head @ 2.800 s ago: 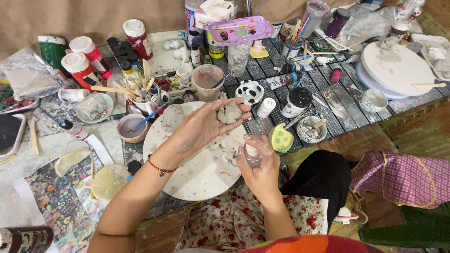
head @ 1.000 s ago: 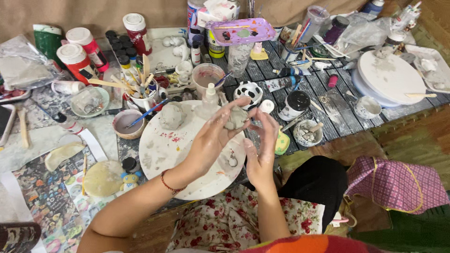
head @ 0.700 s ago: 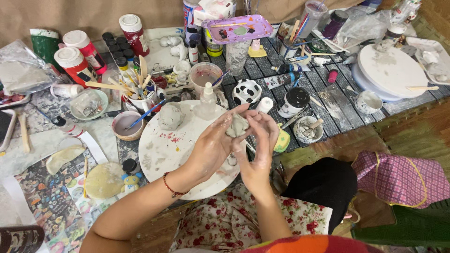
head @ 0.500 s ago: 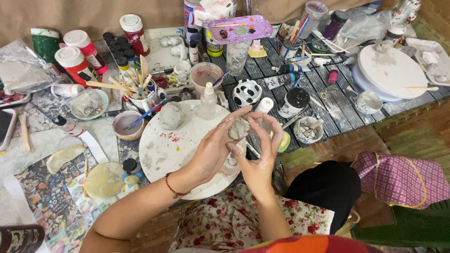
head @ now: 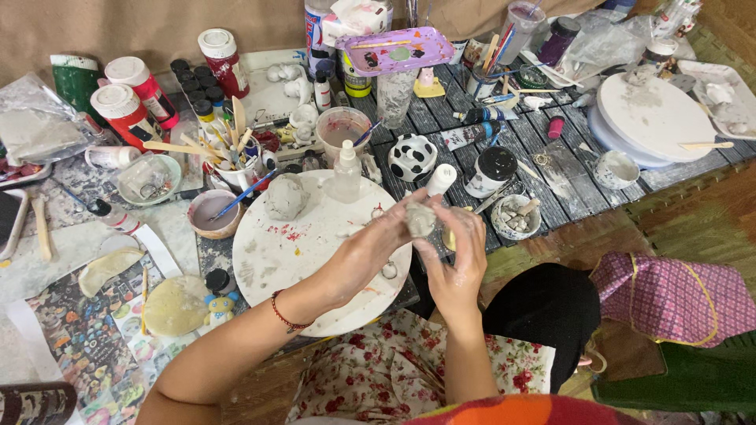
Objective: The person rolls and shapes a small piece of clay between their palms and fingers, repeatedly smoothing and reforming it into a compact shape. The hands work continuously over a cluttered craft table with paint bottles, brushes, and other supplies visible.
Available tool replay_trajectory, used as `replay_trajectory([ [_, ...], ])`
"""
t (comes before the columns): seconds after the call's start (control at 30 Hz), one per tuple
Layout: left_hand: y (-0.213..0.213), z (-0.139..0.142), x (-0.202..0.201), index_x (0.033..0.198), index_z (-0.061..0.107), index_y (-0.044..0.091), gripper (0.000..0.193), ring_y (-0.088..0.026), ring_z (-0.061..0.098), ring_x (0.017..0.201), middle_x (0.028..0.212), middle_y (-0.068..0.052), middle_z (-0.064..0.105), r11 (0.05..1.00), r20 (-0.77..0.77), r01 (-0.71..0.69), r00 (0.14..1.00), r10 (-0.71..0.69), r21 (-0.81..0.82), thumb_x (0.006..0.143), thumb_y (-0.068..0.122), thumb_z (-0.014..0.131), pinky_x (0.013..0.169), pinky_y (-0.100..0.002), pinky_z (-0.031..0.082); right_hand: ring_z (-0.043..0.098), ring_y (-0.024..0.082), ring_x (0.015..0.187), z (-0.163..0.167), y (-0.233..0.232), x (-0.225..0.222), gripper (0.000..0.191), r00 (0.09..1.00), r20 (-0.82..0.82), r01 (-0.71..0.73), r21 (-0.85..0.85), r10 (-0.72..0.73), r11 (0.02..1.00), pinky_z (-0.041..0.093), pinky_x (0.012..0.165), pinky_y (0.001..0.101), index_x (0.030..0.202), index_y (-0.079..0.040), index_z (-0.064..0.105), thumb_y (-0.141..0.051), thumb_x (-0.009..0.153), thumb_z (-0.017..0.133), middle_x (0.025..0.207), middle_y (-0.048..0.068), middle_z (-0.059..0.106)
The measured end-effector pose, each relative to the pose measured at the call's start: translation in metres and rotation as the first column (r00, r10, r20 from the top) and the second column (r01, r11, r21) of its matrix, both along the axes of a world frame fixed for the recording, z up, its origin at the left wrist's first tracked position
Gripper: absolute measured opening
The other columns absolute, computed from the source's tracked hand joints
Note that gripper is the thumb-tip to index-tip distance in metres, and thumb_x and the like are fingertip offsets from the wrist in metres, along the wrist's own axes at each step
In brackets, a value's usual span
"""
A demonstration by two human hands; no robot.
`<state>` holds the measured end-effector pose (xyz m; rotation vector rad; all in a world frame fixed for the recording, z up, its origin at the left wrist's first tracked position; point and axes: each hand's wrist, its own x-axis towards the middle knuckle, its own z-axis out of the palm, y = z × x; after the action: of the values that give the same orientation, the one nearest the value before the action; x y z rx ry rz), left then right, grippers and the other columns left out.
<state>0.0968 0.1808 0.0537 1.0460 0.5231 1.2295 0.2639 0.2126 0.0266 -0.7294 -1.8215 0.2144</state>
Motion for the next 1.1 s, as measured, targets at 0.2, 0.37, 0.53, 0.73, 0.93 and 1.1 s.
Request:
replay_trajectory([
  [0.2, -0.005, 0.008, 0.000, 0.148, 0.053, -0.001, 0.040, -0.022, 0.060, 0.130, 0.135, -0.016, 0.062, 0.901, -0.413, -0.149, 0.850, 0.327, 0.408, 0.112, 0.017, 0.050, 0.114, -0.037, 0.047, 0.056, 0.018, 0.116, -0.008, -0.003, 0.001, 0.028, 0.943, -0.296, -0.225, -0.224, 0.154, 0.948, 0.045, 0.108, 0.0322, 0.133, -0.003, 0.055, 0.002, 0.105, 0.053, 0.125, 0.010, 0.058],
  [0.37, -0.005, 0.021, -0.007, 0.135, 0.055, 0.001, 0.029, -0.020, 0.067, 0.109, 0.124, -0.013, 0.065, 0.865, -0.475, -0.138, 0.788, 0.391, 0.482, 0.106, 0.007, 0.056, 0.097, -0.034, 0.056, 0.050, 0.021, 0.124, -0.018, -0.006, -0.004, 0.028, 0.913, -0.352, -0.283, -0.178, 0.207, 0.942, 0.038, 0.115, 0.0346, 0.132, 0.000, 0.049, -0.001, 0.105, 0.055, 0.129, 0.011, 0.051],
  [0.53, -0.011, 0.031, -0.007, 0.132, 0.056, 0.002, 0.025, -0.025, 0.069, 0.113, 0.125, -0.014, 0.064, 0.785, -0.460, -0.139, 0.743, 0.486, 0.604, 0.107, 0.007, 0.056, 0.098, -0.035, 0.056, 0.053, 0.014, 0.111, -0.036, -0.003, -0.006, 0.027, 0.826, -0.478, -0.405, -0.135, 0.299, 0.904, 0.046, 0.101, 0.0304, 0.135, -0.002, 0.041, -0.015, 0.112, 0.048, 0.121, 0.005, 0.052],
  [0.73, -0.016, 0.044, -0.006, 0.134, 0.061, 0.006, 0.032, -0.033, 0.065, 0.109, 0.120, -0.016, 0.060, 0.679, -0.477, -0.084, 0.648, 0.593, 0.730, 0.102, 0.010, 0.060, 0.095, -0.039, 0.054, 0.065, 0.011, 0.102, -0.058, 0.000, 0.001, 0.038, 0.805, -0.573, -0.442, -0.408, 0.153, 0.799, 0.057, 0.089, 0.0254, 0.135, 0.005, 0.046, -0.021, 0.107, 0.046, 0.119, 0.009, 0.063],
  [0.93, -0.009, 0.043, -0.020, 0.118, 0.054, 0.005, 0.030, -0.033, 0.068, 0.078, 0.089, -0.014, 0.067, 0.881, -0.802, 0.047, 0.439, 0.405, 0.471, 0.103, 0.028, 0.065, 0.072, -0.045, 0.053, 0.053, 0.007, 0.075, -0.067, 0.004, 0.009, 0.030, 0.851, -0.467, -0.413, -0.315, 0.239, 0.855, 0.045, 0.071, 0.0236, 0.118, 0.007, 0.064, -0.022, 0.112, 0.058, 0.090, 0.005, 0.064],
  [1.1, -0.001, 0.025, -0.021, 0.126, 0.058, 0.001, 0.031, -0.043, 0.066, 0.084, 0.094, -0.022, 0.069, 0.769, -0.672, 0.138, 0.598, 0.437, 0.624, 0.100, 0.016, 0.061, 0.070, -0.050, 0.050, 0.059, 0.013, 0.091, -0.071, 0.003, 0.009, 0.039, 0.835, -0.474, -0.414, -0.210, 0.278, 0.886, 0.052, 0.080, 0.0299, 0.126, 0.010, 0.055, -0.024, 0.107, 0.055, 0.105, 0.007, 0.065],
])
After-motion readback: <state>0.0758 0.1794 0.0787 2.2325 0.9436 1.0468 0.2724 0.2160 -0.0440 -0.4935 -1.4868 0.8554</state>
